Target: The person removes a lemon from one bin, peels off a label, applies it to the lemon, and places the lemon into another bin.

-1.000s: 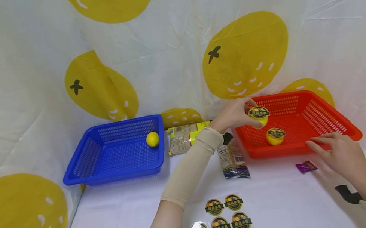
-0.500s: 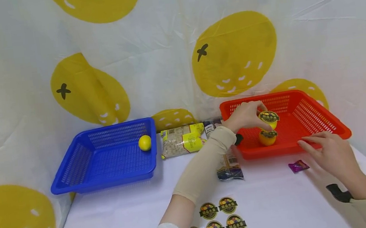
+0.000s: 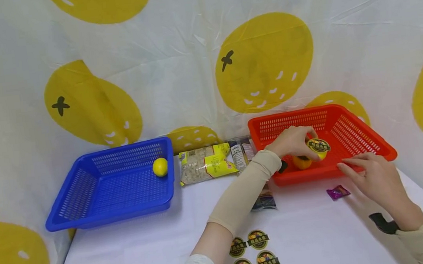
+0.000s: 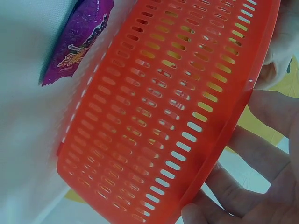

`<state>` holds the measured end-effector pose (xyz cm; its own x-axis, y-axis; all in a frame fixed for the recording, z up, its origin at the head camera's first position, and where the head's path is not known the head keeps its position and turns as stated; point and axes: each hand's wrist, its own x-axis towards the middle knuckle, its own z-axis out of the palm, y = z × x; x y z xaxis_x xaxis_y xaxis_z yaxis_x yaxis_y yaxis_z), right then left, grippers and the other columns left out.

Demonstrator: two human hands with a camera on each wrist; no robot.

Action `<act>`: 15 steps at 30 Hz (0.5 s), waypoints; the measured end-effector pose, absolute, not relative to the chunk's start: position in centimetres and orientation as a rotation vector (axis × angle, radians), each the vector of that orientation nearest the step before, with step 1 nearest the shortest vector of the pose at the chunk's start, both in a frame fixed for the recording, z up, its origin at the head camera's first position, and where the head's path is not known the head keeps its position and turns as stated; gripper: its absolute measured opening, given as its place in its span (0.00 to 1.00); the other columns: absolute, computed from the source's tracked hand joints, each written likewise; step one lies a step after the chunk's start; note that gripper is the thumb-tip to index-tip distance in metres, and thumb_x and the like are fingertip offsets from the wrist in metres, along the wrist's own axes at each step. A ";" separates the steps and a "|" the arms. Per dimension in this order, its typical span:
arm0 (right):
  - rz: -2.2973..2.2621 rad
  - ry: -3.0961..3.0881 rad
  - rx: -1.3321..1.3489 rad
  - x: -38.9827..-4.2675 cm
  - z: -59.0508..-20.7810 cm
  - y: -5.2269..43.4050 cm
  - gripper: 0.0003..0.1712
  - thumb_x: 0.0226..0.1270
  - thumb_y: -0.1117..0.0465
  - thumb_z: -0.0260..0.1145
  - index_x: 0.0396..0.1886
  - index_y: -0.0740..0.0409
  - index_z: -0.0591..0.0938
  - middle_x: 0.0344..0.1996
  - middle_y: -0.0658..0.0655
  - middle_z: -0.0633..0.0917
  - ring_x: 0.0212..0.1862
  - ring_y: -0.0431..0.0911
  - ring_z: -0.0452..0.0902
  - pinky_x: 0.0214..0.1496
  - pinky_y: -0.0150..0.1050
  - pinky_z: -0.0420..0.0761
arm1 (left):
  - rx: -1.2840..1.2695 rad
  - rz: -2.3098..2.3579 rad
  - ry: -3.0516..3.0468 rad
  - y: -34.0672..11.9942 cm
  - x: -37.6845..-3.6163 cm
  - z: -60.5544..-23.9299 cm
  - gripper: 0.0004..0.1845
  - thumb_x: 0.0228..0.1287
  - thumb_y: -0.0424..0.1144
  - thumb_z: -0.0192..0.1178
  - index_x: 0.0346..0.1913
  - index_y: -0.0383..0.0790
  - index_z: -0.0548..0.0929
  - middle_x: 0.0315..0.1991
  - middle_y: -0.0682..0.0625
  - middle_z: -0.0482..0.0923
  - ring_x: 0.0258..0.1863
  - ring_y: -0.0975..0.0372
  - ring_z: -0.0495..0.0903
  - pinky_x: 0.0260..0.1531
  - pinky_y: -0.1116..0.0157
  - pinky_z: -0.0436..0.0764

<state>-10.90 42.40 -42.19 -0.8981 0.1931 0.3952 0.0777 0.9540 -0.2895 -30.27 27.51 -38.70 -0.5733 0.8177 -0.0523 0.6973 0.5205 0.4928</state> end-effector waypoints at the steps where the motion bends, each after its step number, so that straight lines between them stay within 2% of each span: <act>1: 0.372 -2.672 -0.189 -10.9 -42.2 42.4 0.29 0.65 0.49 0.73 0.51 0.71 0.85 0.49 0.78 0.82 0.49 0.71 0.73 0.44 0.67 0.78 | 1.290 0.603 2.484 27.6 -30.3 -38.8 0.32 0.47 0.61 0.79 0.56 0.61 0.78 0.48 0.65 0.81 0.46 0.72 0.77 0.45 0.76 0.77; 7: 0.368 -2.657 -0.178 -10.9 -42.2 42.4 0.28 0.65 0.51 0.74 0.51 0.72 0.85 0.48 0.78 0.82 0.48 0.70 0.72 0.42 0.66 0.79 | 1.400 0.528 2.470 27.8 -30.3 -39.0 0.33 0.47 0.60 0.79 0.57 0.61 0.79 0.49 0.65 0.81 0.46 0.72 0.78 0.46 0.76 0.77; 15: 0.375 -2.664 -0.180 -10.9 -42.3 42.4 0.29 0.66 0.48 0.72 0.51 0.71 0.86 0.47 0.77 0.82 0.46 0.68 0.73 0.40 0.63 0.78 | 1.385 0.426 2.369 27.9 -30.2 -39.2 0.30 0.51 0.54 0.78 0.58 0.61 0.78 0.55 0.64 0.81 0.52 0.71 0.77 0.52 0.75 0.77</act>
<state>-10.88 42.43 -42.34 -0.8941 0.1855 0.4076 0.0658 0.9547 -0.2902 -30.21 27.86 -39.20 -0.4533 0.8776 -0.1559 0.7683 0.4734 0.4308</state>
